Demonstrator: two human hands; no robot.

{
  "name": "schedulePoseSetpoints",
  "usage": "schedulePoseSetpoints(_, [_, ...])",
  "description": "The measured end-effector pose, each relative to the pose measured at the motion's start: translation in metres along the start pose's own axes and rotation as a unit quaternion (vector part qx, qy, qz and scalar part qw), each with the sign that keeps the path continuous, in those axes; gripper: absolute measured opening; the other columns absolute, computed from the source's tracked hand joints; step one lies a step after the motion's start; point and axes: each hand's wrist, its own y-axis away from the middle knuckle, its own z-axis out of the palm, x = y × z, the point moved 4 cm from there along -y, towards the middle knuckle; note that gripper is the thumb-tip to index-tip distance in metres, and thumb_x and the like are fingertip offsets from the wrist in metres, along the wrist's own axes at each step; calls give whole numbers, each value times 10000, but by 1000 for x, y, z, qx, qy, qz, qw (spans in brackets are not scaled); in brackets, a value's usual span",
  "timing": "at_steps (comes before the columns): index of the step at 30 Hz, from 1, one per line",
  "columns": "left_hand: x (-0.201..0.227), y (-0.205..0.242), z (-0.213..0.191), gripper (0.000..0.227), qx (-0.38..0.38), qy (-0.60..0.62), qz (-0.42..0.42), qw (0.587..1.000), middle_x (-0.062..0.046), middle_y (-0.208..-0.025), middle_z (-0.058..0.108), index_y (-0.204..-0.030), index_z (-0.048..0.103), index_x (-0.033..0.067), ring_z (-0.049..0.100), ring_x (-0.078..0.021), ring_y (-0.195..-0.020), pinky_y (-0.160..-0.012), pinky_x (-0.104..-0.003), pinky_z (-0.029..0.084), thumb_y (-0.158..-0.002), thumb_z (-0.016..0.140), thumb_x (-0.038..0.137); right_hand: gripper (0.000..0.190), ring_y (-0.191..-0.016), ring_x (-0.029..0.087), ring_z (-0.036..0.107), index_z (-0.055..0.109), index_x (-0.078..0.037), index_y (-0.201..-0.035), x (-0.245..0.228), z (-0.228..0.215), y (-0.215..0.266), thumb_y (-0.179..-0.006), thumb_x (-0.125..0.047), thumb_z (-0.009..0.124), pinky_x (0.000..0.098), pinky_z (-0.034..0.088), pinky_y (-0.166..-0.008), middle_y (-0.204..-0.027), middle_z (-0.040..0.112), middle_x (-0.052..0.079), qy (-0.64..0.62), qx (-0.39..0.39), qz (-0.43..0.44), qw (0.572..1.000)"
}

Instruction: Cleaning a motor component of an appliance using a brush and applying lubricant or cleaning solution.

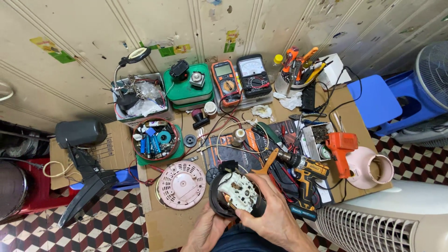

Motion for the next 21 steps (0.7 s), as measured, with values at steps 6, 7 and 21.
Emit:
schedulePoseSetpoints(6, [-6,-1,-9,393,14,39,-10,999,-82,-1294,673,-1300,571,107,648,-232,-1182,-990,-471,545,-917,654,137,804,-1209,296,628,515,12,-1353,5,4,13,-647,-154,860,389,488,-1030,-1286,586,172,10,-8,-94,995])
schedulePoseSetpoints(7, [-8,0,-8,397,12,49,-20,999,-72,-1284,695,-1294,599,117,653,-219,-1180,-1007,-447,544,-903,667,136,810,-1206,298,628,511,12,-1355,8,4,15,-642,-148,860,389,492,-1025,-1288,583,172,10,-4,-96,995])
schedulePoseSetpoints(21, [-3,4,-5,320,3,43,-1,999,-54,-1167,747,-1245,681,84,706,-177,-1046,-913,-376,589,-931,679,144,872,-1365,354,513,436,30,-1383,34,12,29,-639,-73,879,433,421,-1126,-1400,517,208,-8,-21,-193,981])
